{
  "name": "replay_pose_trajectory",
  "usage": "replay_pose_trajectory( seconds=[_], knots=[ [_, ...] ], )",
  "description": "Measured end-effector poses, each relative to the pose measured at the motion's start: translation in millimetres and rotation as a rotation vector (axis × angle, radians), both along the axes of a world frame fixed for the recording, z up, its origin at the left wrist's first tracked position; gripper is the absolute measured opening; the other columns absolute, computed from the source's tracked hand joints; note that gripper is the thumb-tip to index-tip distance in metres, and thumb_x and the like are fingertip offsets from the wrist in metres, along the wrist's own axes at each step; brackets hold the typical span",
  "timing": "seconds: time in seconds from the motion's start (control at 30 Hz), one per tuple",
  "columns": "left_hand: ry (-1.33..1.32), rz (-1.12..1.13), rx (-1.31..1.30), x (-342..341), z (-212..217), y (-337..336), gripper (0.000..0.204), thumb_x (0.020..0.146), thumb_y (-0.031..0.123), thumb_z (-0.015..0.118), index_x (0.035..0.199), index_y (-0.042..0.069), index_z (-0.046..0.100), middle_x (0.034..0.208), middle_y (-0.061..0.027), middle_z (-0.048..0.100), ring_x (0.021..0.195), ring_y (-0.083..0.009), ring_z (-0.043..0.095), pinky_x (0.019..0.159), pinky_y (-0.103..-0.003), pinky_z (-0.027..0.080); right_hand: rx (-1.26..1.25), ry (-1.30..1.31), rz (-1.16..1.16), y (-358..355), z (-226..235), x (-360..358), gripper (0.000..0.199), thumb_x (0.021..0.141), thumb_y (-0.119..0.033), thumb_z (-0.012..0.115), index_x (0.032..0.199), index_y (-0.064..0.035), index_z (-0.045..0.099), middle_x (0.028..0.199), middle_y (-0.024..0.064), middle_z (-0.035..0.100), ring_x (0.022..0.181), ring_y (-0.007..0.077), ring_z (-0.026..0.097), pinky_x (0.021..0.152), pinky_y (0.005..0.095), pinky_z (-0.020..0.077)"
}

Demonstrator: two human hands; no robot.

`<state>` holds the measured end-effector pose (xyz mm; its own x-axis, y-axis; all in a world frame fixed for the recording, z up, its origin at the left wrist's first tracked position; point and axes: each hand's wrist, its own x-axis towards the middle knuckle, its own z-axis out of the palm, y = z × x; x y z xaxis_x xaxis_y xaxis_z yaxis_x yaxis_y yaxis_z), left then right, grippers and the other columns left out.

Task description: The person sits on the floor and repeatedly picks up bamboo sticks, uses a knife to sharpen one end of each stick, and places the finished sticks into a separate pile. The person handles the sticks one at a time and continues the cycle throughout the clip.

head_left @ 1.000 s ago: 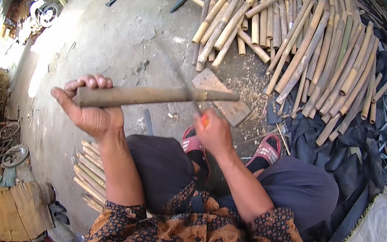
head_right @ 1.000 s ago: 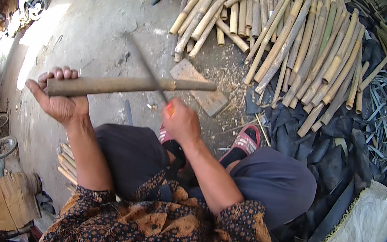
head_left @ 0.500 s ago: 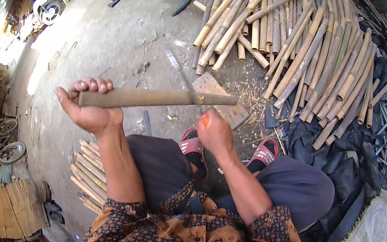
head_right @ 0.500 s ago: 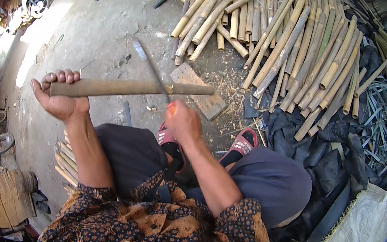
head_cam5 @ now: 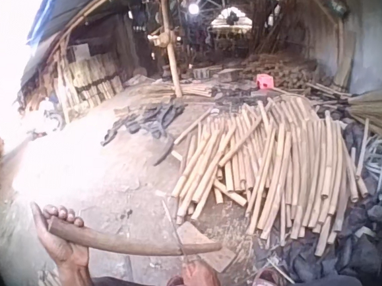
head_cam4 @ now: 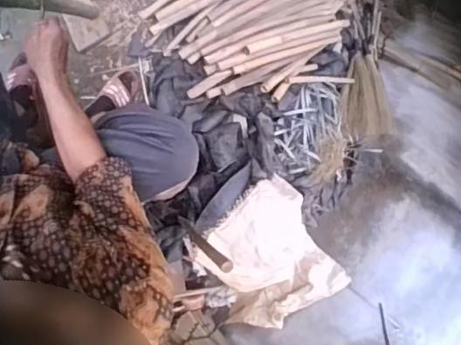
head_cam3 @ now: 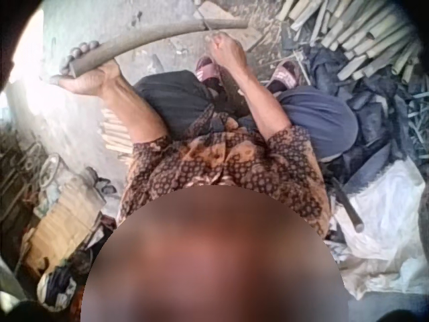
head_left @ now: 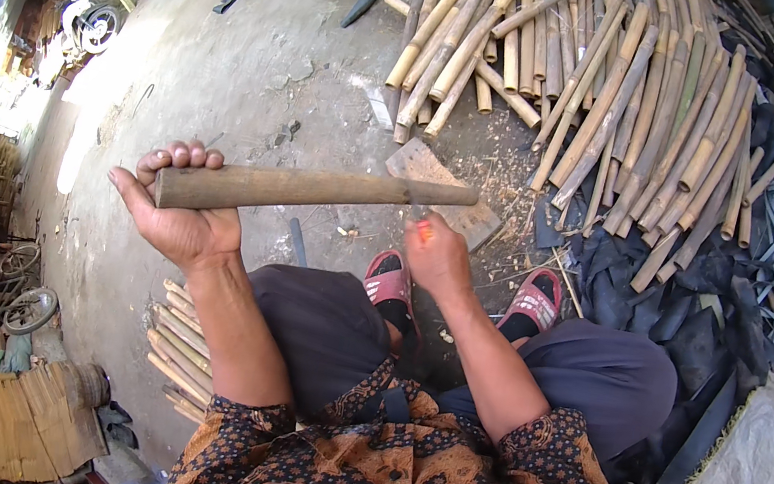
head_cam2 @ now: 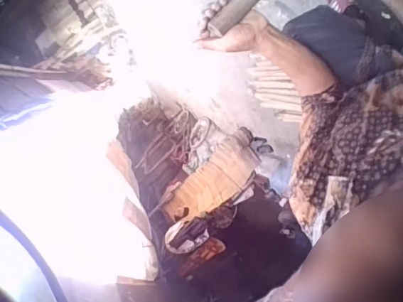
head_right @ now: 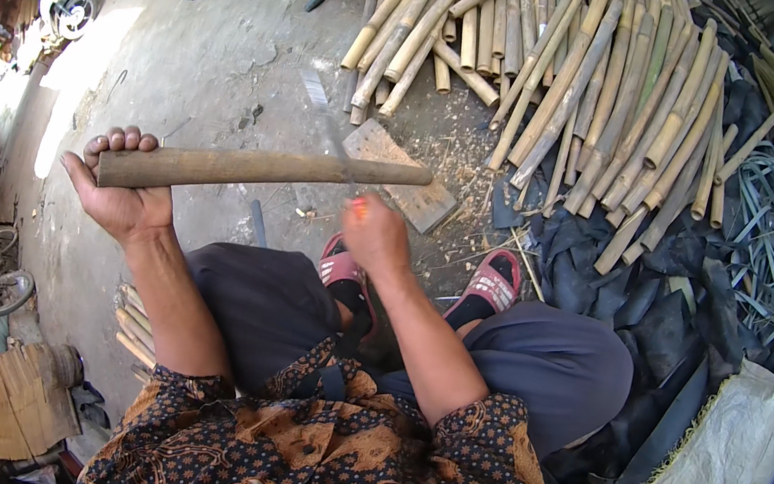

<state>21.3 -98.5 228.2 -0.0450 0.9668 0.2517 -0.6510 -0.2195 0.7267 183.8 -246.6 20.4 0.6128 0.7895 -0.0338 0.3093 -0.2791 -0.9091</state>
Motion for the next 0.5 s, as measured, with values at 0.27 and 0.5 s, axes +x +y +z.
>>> replay_pose_trajectory(
  seconds=[0.27,0.5],
  knots=[
    [0.043,-0.024,0.188,3.0,-4.4,-4.1,0.055,0.107,0.055,0.042,0.080,0.012,0.062,0.067,-0.0066,0.058,0.060,-0.0193,0.058,0.056,-0.035,0.051,0.049,-0.035,0.165,-4.3,5.3,6.6,0.026,0.094,-0.027,0.065,0.098,-0.0008,0.065,0.081,0.0300,0.069,0.080,0.0486,0.070,0.071,0.0550,0.0543],
    [0.015,0.002,-0.010,-3.2,-2.6,0.9,0.052,0.106,0.053,0.044,0.077,0.013,0.059,0.069,-0.0067,0.057,0.065,-0.0214,0.057,0.069,-0.037,0.048,-0.062,-0.001,0.152,-6.3,10.6,8.1,0.026,0.093,-0.026,0.066,0.098,-0.0005,0.065,0.082,0.0305,0.069,0.082,0.0501,0.069,0.070,0.0559,0.0537]
  ],
)
